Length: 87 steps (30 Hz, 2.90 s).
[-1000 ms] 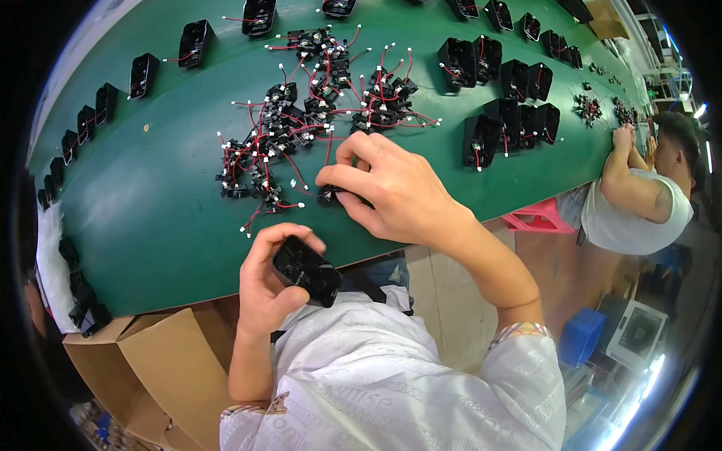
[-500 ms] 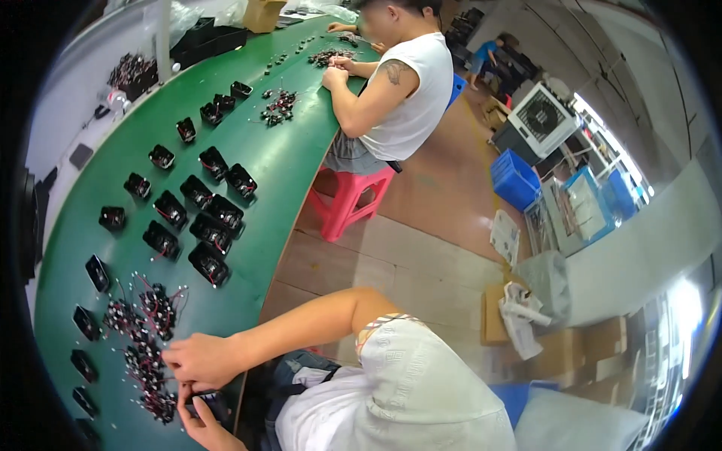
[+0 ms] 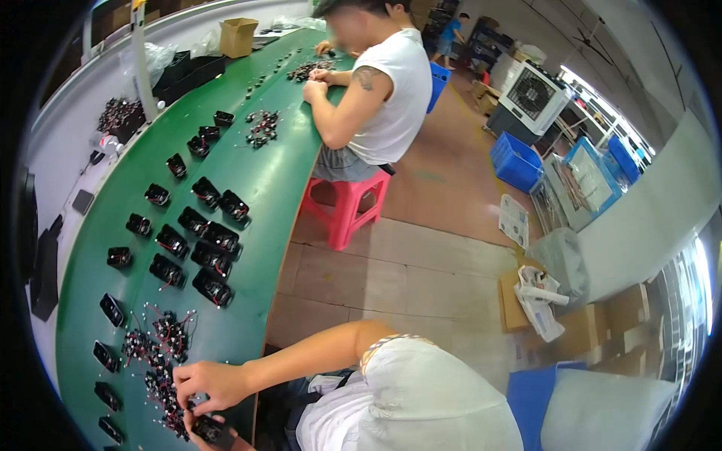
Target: The person inserts wired electronic components into black plastic housings by hand on a production line.
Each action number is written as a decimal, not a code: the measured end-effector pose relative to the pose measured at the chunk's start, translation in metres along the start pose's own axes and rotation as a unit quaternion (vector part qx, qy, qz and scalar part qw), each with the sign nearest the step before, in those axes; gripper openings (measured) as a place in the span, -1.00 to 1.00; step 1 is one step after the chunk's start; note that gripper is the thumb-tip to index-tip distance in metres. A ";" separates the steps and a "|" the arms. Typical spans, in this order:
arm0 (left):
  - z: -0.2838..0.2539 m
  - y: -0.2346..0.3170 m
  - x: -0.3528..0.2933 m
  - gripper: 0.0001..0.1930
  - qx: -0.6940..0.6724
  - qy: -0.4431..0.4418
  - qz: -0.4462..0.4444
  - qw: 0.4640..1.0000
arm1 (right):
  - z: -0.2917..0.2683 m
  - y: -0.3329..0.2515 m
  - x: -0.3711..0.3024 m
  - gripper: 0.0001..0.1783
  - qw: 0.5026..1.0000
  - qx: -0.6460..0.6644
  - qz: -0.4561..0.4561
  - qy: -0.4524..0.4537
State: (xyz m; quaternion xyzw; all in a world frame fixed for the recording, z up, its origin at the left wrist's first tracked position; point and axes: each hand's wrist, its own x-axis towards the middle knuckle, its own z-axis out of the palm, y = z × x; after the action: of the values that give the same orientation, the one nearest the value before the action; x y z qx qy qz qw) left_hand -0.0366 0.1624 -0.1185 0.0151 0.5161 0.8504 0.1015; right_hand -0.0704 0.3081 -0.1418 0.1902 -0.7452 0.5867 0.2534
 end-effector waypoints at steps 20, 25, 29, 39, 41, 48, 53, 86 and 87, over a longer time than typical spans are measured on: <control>0.020 0.020 0.018 -0.19 0.166 -0.118 0.213 0.956 | -0.015 -0.023 0.026 -0.76 0.918 0.293 0.265 -0.028; 0.017 0.030 0.021 -0.16 0.247 -0.209 0.230 0.918 | -0.020 -0.035 0.021 -0.78 0.889 0.335 0.312 -0.011; 0.011 0.032 0.016 -0.24 0.251 -0.196 0.235 0.918 | -0.024 -0.036 0.020 -0.78 0.894 0.331 0.297 -0.053; 0.007 0.015 0.025 -0.20 0.135 -0.194 0.171 0.956 | -0.044 -0.057 0.008 -0.73 0.918 0.247 0.311 0.014; -0.004 0.014 0.023 -0.19 0.100 -0.148 0.141 0.974 | -0.042 -0.049 0.005 -0.74 0.926 0.258 0.277 0.004; -0.014 0.006 0.018 -0.24 -0.031 -0.161 0.058 0.985 | -0.035 -0.053 0.009 -0.83 0.914 0.265 0.307 -0.021; -0.014 -0.002 0.023 -0.39 -0.022 -0.163 0.080 0.983 | -0.032 -0.049 0.011 -0.81 0.990 -0.067 0.105 -0.068; -0.012 -0.008 0.024 -0.68 0.054 -0.141 0.107 0.983 | -0.039 -0.050 0.005 -0.71 0.991 0.014 0.116 -0.070; -0.012 -0.006 0.025 -0.67 0.041 -0.153 0.085 0.984 | -0.039 -0.049 0.005 -0.66 0.994 -0.027 0.062 -0.089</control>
State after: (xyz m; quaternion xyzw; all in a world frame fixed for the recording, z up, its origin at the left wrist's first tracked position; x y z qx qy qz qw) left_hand -0.0613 0.1589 -0.1318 0.1925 0.5254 0.8220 0.1061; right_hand -0.0397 0.3347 -0.0930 0.1887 -0.7905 0.5619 0.1542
